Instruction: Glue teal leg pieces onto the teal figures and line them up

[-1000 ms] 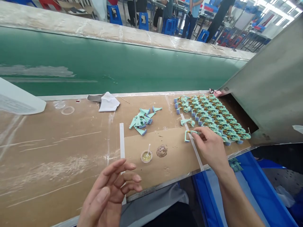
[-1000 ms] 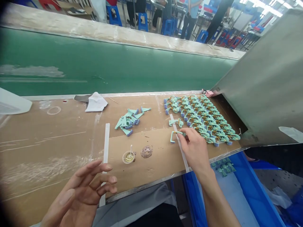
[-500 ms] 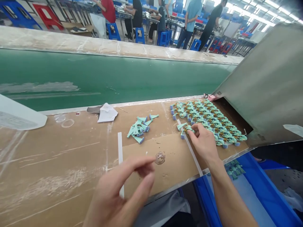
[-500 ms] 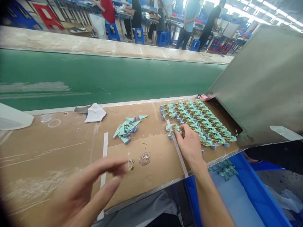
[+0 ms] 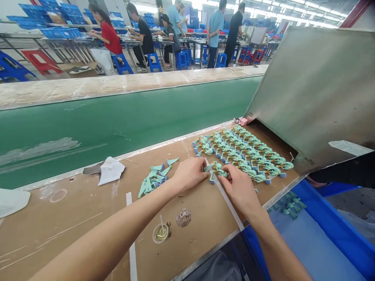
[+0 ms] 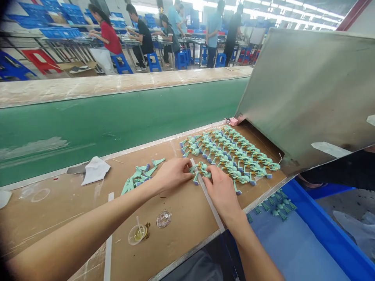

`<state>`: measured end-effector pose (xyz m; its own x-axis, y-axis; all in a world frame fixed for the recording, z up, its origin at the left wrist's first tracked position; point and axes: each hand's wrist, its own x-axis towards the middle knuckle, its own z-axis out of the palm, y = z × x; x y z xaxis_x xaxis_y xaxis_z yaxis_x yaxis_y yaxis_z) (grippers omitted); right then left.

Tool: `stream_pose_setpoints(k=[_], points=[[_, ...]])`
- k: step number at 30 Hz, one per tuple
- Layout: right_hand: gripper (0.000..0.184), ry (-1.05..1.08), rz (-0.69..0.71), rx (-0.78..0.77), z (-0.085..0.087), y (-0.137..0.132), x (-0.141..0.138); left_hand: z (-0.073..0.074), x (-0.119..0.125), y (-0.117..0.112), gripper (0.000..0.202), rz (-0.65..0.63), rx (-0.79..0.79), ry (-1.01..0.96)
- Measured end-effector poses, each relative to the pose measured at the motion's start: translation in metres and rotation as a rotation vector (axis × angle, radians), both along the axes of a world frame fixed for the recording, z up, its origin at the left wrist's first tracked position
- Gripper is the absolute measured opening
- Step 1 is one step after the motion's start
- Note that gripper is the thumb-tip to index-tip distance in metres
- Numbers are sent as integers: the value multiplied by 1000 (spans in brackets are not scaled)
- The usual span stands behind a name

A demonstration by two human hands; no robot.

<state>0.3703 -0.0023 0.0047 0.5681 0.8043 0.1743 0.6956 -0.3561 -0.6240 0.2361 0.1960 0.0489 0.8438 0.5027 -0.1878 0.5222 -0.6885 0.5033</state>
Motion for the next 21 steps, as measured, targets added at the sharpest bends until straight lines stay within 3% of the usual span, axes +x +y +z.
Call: stream_pose_setpoints(k=[4, 13, 21], points=[[14, 4, 28, -11, 1, 0, 3, -1, -2, 3, 13, 56, -98, -42], [11, -53, 88, 2, -4, 22, 10, -22, -1, 23, 58, 186, -461, -50], [19, -99, 92, 9, -3, 43, 21, -24, -1, 32, 63, 216, -529, -115]])
